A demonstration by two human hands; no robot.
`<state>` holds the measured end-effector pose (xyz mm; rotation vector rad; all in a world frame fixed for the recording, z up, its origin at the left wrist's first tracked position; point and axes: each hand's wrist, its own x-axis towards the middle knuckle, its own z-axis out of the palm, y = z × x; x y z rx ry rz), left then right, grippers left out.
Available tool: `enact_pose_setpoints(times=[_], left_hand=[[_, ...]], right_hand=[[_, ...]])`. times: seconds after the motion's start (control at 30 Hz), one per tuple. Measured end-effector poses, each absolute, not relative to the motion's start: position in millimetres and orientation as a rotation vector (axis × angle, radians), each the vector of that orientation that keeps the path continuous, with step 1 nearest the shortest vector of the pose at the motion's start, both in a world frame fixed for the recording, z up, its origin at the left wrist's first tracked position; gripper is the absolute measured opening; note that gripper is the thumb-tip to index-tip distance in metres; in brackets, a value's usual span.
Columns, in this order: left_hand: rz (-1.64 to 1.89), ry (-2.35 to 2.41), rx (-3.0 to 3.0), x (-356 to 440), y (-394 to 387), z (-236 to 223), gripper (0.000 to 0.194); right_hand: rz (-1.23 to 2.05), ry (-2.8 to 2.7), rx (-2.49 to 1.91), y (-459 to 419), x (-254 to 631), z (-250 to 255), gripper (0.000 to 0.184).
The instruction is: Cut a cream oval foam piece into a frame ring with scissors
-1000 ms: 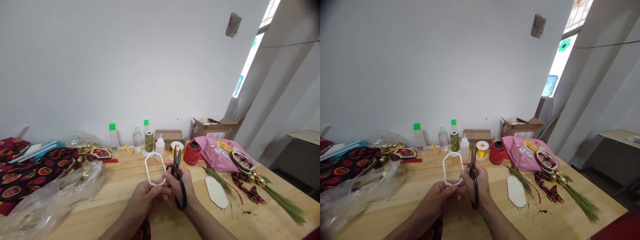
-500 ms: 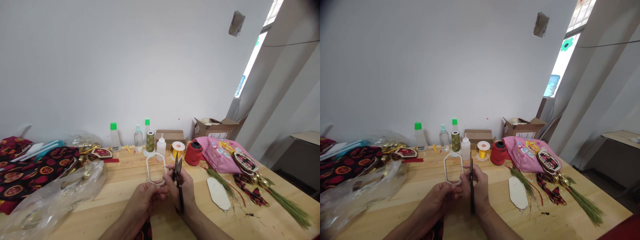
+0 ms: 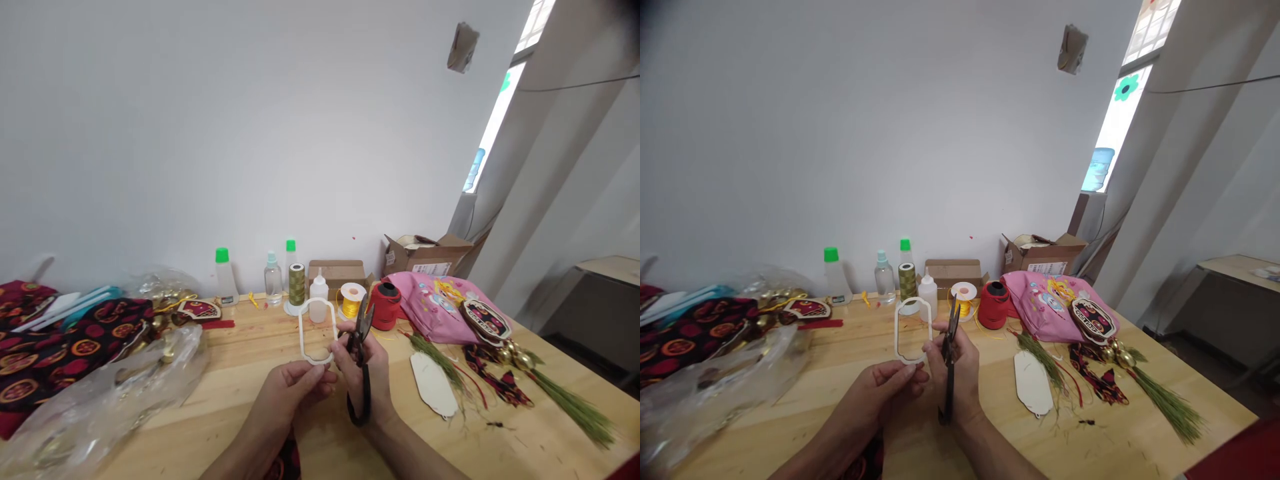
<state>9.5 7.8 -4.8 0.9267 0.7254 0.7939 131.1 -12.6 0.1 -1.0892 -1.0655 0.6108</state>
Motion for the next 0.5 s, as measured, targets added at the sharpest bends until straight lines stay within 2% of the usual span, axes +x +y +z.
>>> enact_pose_setpoints(times=[0.2, 0.33, 0.5], left_hand=[[0.818, 0.728, 0.792, 10.2, 5.5, -0.6, 0.015], [0.881, 0.75, 0.784, 11.0, 4.8, 1.5, 0.019], [0.908, 0.774, 0.835, 9.4, 6.4, -1.1, 0.023]], right_hand=[[0.36, -1.316, -1.096, -13.4, 131.9, -5.7, 0.017], [0.182, -1.491, -1.037, -17.2, 132.1, -4.8, 0.018], [0.162, -1.615, -0.95, -21.0, 131.4, -5.3, 0.019]])
